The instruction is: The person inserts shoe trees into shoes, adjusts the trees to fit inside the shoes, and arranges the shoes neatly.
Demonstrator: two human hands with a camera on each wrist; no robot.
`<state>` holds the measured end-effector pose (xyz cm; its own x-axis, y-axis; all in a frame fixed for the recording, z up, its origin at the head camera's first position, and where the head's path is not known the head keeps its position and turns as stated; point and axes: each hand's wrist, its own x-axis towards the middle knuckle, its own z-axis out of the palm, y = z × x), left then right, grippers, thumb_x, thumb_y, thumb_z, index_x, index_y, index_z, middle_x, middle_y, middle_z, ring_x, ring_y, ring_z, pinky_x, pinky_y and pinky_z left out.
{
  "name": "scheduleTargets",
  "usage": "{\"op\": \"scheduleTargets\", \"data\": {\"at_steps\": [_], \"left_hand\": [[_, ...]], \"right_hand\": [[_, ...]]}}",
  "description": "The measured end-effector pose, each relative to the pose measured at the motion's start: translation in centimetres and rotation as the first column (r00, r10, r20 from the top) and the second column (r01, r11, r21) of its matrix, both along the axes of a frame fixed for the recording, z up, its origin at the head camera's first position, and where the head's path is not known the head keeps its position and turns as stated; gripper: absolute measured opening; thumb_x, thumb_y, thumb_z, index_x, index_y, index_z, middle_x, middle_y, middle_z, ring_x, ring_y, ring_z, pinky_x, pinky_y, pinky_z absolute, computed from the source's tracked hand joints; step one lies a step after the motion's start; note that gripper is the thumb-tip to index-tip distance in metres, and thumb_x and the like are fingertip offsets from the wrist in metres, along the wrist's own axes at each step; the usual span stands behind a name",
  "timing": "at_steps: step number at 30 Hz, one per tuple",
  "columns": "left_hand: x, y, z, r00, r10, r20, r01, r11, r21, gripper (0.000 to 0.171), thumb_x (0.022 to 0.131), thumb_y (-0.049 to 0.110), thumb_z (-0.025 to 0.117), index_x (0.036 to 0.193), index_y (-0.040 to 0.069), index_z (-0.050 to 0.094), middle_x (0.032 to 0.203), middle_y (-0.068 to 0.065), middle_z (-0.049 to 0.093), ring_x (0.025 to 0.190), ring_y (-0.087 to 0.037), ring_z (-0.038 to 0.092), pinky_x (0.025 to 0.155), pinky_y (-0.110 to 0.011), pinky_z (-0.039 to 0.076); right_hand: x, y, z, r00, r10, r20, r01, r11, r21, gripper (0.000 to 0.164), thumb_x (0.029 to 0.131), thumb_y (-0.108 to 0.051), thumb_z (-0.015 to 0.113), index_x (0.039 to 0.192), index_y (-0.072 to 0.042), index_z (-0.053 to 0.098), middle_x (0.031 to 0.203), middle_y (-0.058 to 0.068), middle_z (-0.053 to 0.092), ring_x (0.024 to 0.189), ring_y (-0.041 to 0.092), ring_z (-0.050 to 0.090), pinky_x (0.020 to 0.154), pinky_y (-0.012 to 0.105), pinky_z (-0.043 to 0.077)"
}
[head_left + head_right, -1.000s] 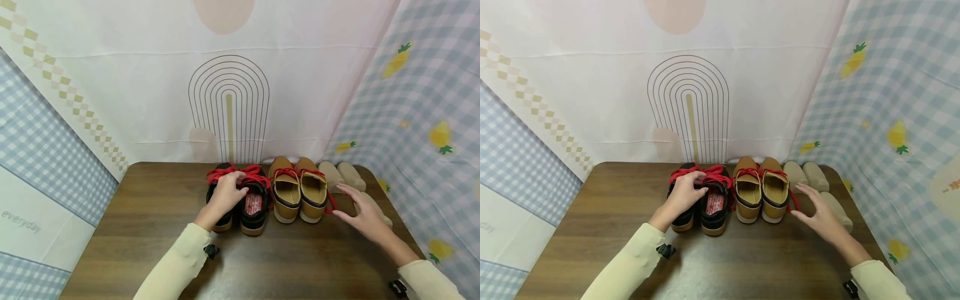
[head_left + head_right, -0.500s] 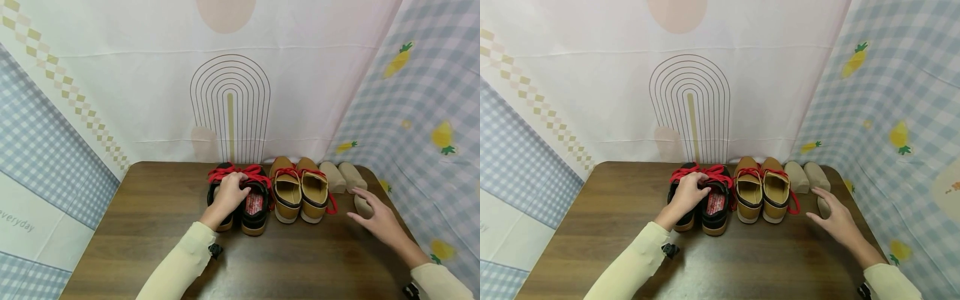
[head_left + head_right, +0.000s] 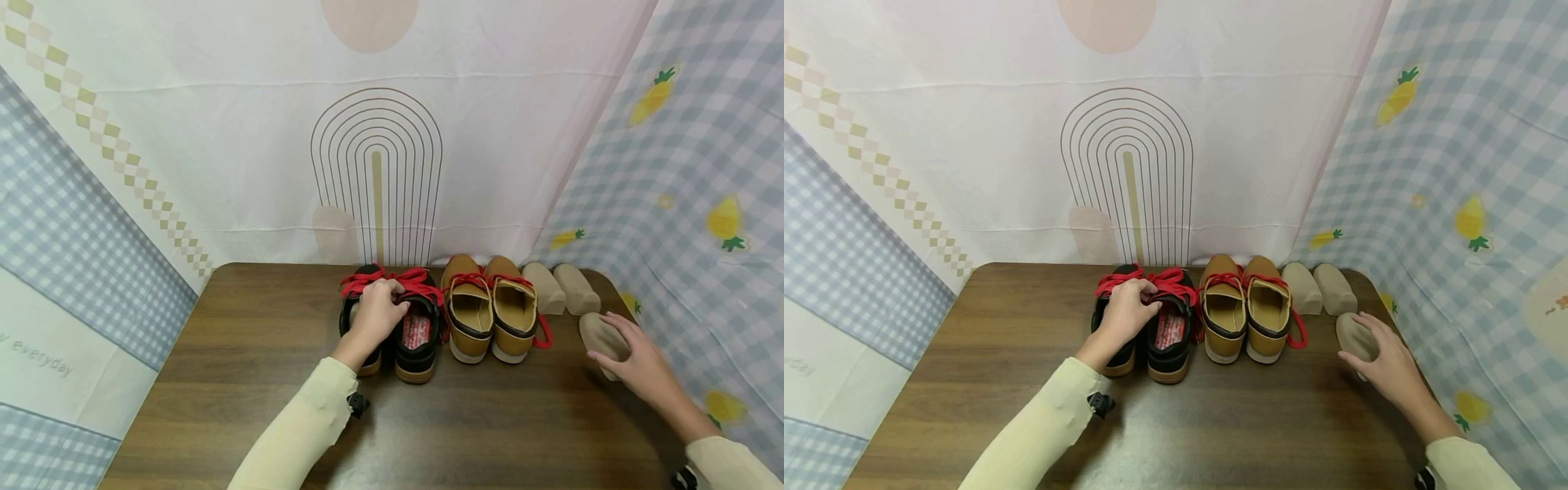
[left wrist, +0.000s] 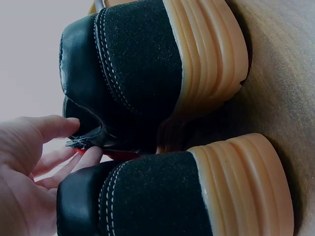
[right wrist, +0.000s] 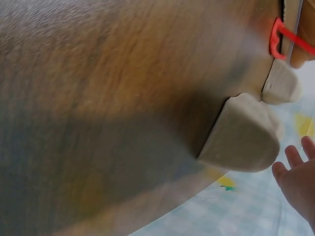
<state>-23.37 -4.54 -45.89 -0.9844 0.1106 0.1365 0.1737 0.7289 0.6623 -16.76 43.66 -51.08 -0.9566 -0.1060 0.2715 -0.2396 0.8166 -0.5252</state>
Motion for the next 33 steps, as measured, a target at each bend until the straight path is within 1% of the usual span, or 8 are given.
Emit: {"op": "scheduleTargets", "data": {"at_steps": [2, 5, 8, 12, 15, 21, 28, 33], "left_hand": [[0.0, 0.1, 0.0, 1.0, 0.001, 0.0, -0.001, 1.0, 0.001, 0.02, 0.091, 0.015, 0.079, 0.109, 0.007, 0.075, 0.11, -0.011, 0.071, 0.102, -0.027, 0.067, 0.085, -0.044, 0.057], [-0.1, 0.1, 0.0, 1.0, 0.003, 0.002, -0.003, 1.0, 0.009, 0.017, 0.091, 0.014, 0.079, 0.107, 0.008, 0.075, 0.107, -0.01, 0.07, 0.099, -0.025, 0.066, 0.084, -0.043, 0.057], [-0.2, 0.1, -0.2, 1.0, -0.004, -0.002, 0.004, 1.0, 0.019, 0.015, 0.092, 0.013, 0.078, 0.105, 0.008, 0.074, 0.107, -0.009, 0.07, 0.099, -0.025, 0.066, 0.084, -0.042, 0.057], [-0.3, 0.0, -0.2, 1.0, -0.011, -0.029, 0.012, 1.0, 0.021, 0.013, 0.092, 0.011, 0.078, 0.104, 0.008, 0.075, 0.107, -0.009, 0.072, 0.099, -0.025, 0.068, 0.086, -0.043, 0.058], [-0.3, 0.0, -0.2, 0.999, -0.016, -0.038, 0.017, 1.0, 0.021, 0.012, 0.092, 0.009, 0.077, 0.104, 0.008, 0.076, 0.107, -0.008, 0.073, 0.099, -0.025, 0.068, 0.087, -0.044, 0.057], [-0.3, -0.2, -0.2, 0.998, -0.02, -0.061, 0.021, 1.0, 0.019, 0.011, 0.092, 0.009, 0.076, 0.103, 0.007, 0.077, 0.103, -0.008, 0.074, 0.097, -0.025, 0.068, 0.088, -0.045, 0.056], [-0.4, -0.3, -0.1, 0.994, -0.017, -0.105, 0.017, 1.0, 0.006, 0.009, 0.091, 0.009, 0.077, 0.1, 0.008, 0.077, 0.099, -0.007, 0.075, 0.093, -0.025, 0.069, 0.086, -0.045, 0.057], [-0.5, -0.3, -0.4, 0.997, -0.009, -0.082, 0.009, 1.0, 0.007, 0.009, 0.09, 0.01, 0.078, 0.1, 0.01, 0.078, 0.099, -0.004, 0.077, 0.092, -0.021, 0.07, 0.085, -0.043, 0.058]], "right_hand": [[0.1, 0.4, -0.2, 1.0, -0.008, -0.004, 0.008, 1.0, 0.015, 0.078, 0.086, -0.018, 0.085, 0.148, 0.006, 0.046, 0.153, 0.037, 0.039, 0.136, 0.061, 0.036, 0.105, 0.076, 0.027], [0.3, 0.9, -0.6, 1.0, -0.017, -0.02, 0.017, 1.0, 0.011, 0.076, 0.085, -0.015, 0.085, 0.145, 0.01, 0.046, 0.15, 0.041, 0.038, 0.134, 0.064, 0.035, 0.103, 0.078, 0.028], [0.7, 1.4, -1.1, 0.998, -0.052, -0.016, 0.053, 0.998, 0.017, 0.075, 0.084, -0.015, 0.086, 0.142, 0.012, 0.047, 0.15, 0.043, 0.036, 0.132, 0.065, 0.034, 0.101, 0.079, 0.028], [1.2, 1.9, -1.6, 0.994, -0.109, 0.015, 0.108, 0.993, 0.038, 0.076, 0.086, -0.019, 0.084, 0.141, 0.016, 0.045, 0.146, 0.045, 0.036, 0.129, 0.066, 0.034, 0.099, 0.078, 0.029], [1.4, 2.1, -1.8, 0.985, -0.158, 0.065, 0.154, 0.986, 0.065, 0.078, 0.09, -0.025, 0.081, 0.142, 0.018, 0.042, 0.141, 0.047, 0.038, 0.126, 0.066, 0.035, 0.097, 0.077, 0.031], [1.7, 2.6, -2.5, 0.961, -0.244, 0.133, 0.23, 0.966, 0.117, 0.084, 0.093, -0.032, 0.078, 0.143, 0.021, 0.036, 0.134, 0.05, 0.037, 0.118, 0.064, 0.037, 0.089, 0.073, 0.035], [1.6, 2.7, -2.9, 0.943, -0.281, 0.178, 0.263, 0.958, 0.118, 0.086, 0.095, -0.036, 0.074, 0.142, 0.024, 0.034, 0.131, 0.05, 0.041, 0.114, 0.063, 0.041, 0.086, 0.07, 0.039], [1.7, 2.7, -2.9, 0.933, -0.304, 0.192, 0.287, 0.951, 0.113, 0.083, 0.096, -0.035, 0.073, 0.141, 0.024, 0.035, 0.131, 0.05, 0.043, 0.112, 0.061, 0.044, 0.087, 0.069, 0.041]]}}
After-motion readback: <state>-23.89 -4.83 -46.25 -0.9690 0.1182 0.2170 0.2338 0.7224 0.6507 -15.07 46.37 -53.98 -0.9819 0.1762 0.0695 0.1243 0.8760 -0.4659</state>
